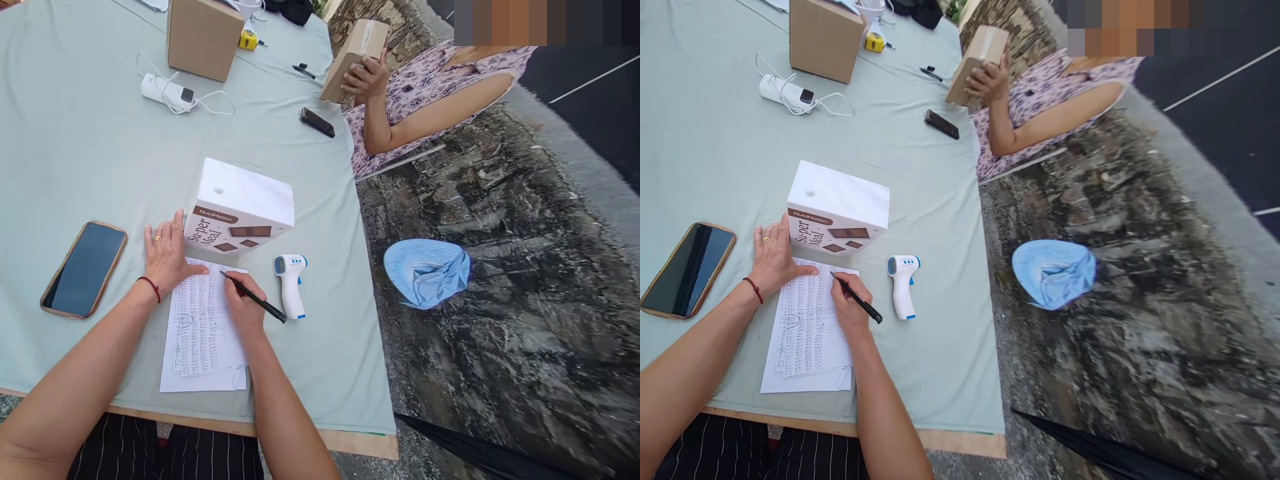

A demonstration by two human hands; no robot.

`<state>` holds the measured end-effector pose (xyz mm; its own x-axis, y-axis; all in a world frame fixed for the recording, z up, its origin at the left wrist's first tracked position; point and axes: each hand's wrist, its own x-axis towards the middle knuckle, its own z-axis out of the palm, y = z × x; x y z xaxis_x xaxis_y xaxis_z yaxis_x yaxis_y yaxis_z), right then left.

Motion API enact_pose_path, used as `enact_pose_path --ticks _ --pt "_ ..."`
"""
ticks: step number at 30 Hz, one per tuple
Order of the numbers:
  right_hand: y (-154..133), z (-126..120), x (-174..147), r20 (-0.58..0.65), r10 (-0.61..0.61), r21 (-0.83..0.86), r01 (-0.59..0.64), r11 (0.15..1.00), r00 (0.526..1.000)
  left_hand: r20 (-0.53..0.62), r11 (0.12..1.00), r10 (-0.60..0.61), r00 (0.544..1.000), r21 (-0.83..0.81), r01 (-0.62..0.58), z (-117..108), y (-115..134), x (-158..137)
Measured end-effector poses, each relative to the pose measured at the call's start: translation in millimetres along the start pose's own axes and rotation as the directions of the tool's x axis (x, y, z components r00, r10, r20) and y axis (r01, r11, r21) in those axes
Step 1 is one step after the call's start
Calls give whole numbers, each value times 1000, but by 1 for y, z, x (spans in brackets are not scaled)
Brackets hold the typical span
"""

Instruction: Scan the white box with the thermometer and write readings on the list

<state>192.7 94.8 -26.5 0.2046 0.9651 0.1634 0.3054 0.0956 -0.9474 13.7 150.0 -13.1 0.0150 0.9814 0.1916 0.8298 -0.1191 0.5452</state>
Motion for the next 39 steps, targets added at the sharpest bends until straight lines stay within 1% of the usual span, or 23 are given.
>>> enact_pose_path --ticks 4,11,19,25,33,39 --pt "1 0 0 5 -34 -35 34 999 999 13 1000 -13 1000 24 13 -2 3 0" --pt "0 -1 0 5 -15 -39 15 999 1000 28 995 -23 999 96 21 -4 6 -1" --pt "0 0 0 -28 29 -17 -30 999 999 23 996 -11 1000 84 9 -2 3 -1" --pt "0 -1 1 -7 -3 -36 3 999 1000 25 998 -5 1000 66 4 -3 3 -1" --pt "0 0 0 -20 29 -25 -29 999 999 16 994 -8 1000 105 7 -2 3 -1" --pt "-2 -1 0 -30 23 -20 -23 1000 999 18 997 -9 1000 83 7 -2 3 -1"
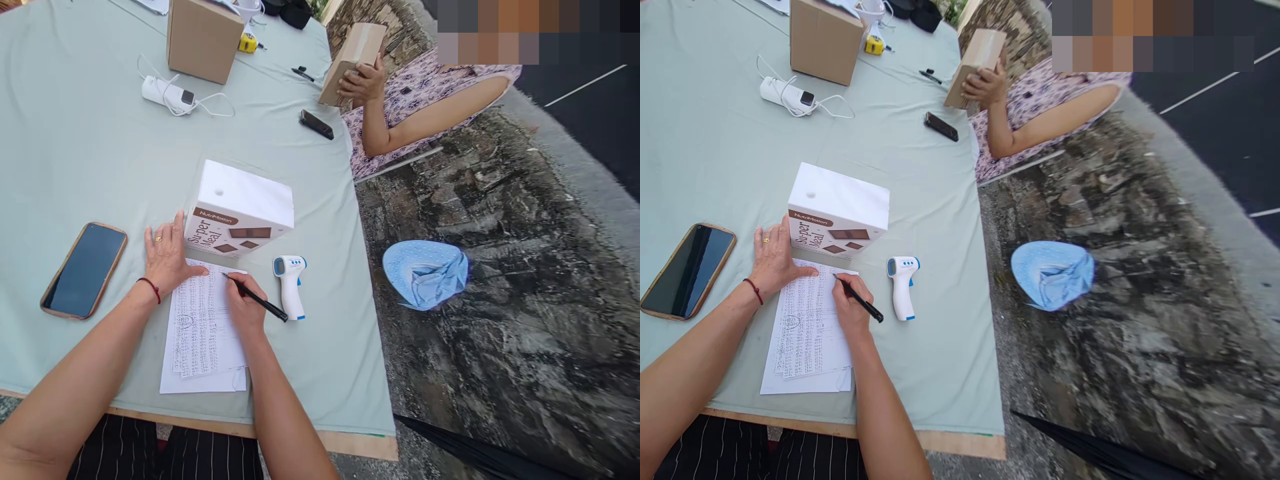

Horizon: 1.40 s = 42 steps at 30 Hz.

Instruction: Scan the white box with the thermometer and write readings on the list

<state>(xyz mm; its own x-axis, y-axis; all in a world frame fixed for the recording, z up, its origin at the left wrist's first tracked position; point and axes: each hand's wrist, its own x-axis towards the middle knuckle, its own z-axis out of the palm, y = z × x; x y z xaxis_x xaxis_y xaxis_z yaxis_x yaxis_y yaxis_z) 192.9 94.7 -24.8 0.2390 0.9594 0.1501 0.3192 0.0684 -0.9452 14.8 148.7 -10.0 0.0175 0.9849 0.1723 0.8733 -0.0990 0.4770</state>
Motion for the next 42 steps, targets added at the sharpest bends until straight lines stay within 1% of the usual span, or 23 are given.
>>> enact_pose_path --ticks 5,10,16,21,24,28,30,34,37,40,42 --pt "0 -1 0 -2 20 4 -20 1000 1000 12 1000 -13 1000 18 13 -1 1 0" --pt "1 0 0 -12 2 -13 -2 1000 1000 21 999 -13 1000 31 13 -3 2 0" --pt "0 0 0 -5 0 -23 -1 1000 1000 3 1000 -4 1000 29 3 -1 1 0" --pt "-1 0 1 -7 8 -27 -8 1000 1000 -10 1000 13 1000 -2 -13 0 -1 0" --pt "-1 0 0 0 16 -26 -16 1000 1000 4 1000 -1 1000 -8 1 -1 1 0" --pt "-1 0 -1 -34 30 -7 -30 1000 999 14 1000 -14 1000 0 14 -3 2 0" --pt "-1 0 -1 -44 20 -9 -20 1000 999 11 1000 -10 1000 4 10 -3 2 0" --pt "-2 0 0 -26 -7 -36 6 999 1000 -1 1000 2 1000 6 -2 -1 1 0" --pt "-3 1 -1 -20 -1 -47 0 999 1000 -16 1000 14 1000 7 -14 0 0 0" --pt "-1 0 -2 -43 10 -44 -12 999 999 -15 1000 15 1000 16 -14 0 0 -1" --pt "1 -3 -3 -92 8 -47 -13 999 996 -14 1000 12 1000 18 -11 0 -1 -1"
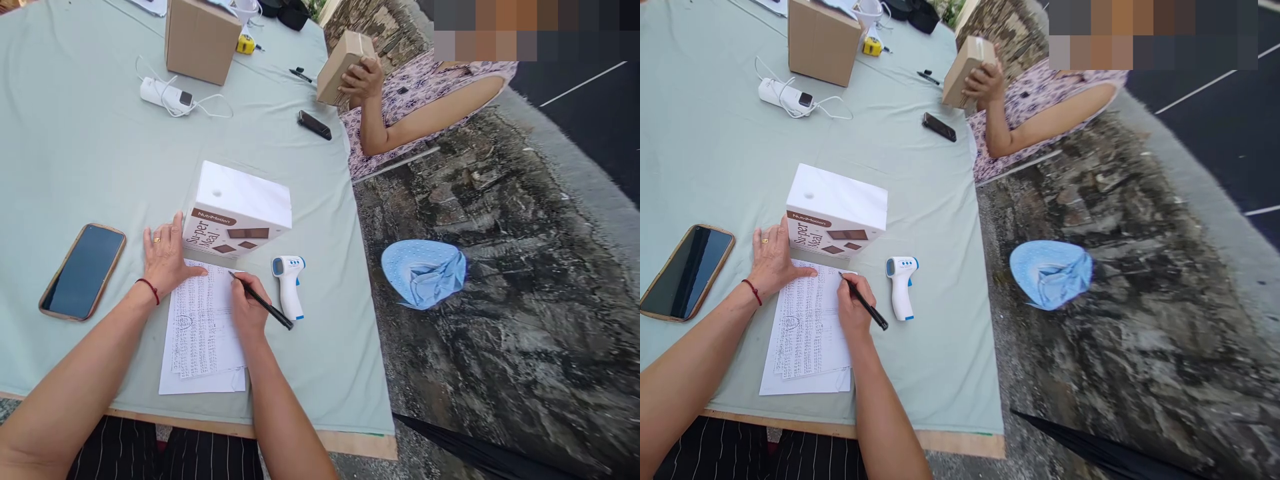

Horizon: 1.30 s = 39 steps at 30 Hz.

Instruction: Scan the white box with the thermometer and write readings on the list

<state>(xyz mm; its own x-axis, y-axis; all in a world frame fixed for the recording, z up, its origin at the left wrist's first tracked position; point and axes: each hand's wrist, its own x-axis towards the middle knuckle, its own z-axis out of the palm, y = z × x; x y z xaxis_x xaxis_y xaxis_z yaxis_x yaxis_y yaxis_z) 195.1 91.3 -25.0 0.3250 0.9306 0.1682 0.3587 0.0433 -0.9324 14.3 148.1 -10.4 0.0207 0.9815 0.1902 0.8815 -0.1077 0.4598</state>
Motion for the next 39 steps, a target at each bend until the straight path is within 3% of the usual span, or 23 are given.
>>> enact_pose_path --ticks 4,7,14,18,21,23,26,28,34,39 --pt "8 -10 4 -84 -96 -108 87 990 992 -2 1000 7 1000 -21 -7 0 -1 0" --pt "15 -17 7 -61 -178 -200 162 966 982 -4 1000 9 1000 -27 -10 1 -2 0" --pt "18 -21 1 -28 -31 -145 27 989 999 20 998 -19 1000 -54 20 -1 -2 1" --pt "18 -20 -1 -24 -23 -109 20 994 999 42 996 5 999 -86 -1 -5 -3 2" --pt "21 -21 2 -13 -90 -135 87 987 996 42 996 11 999 -86 -8 -7 -3 2" --pt "26 -24 6 21 -195 -191 195 962 981 33 994 18 999 -108 -14 -7 -3 3" --pt "34 -36 15 146 -346 -274 374 886 927 34 988 22 999 -154 -16 -8 -5 4" --pt "39 -46 21 225 -372 -300 427 853 901 52 985 37 998 -169 -28 -8 -7 6" --pt "48 -57 24 308 -343 -277 429 860 887 101 976 118 988 -195 -96 -11 -11 8" --pt "42 -45 22 171 -357 -281 393 876 918 87 980 101 991 -181 -84 -10 -10 8"
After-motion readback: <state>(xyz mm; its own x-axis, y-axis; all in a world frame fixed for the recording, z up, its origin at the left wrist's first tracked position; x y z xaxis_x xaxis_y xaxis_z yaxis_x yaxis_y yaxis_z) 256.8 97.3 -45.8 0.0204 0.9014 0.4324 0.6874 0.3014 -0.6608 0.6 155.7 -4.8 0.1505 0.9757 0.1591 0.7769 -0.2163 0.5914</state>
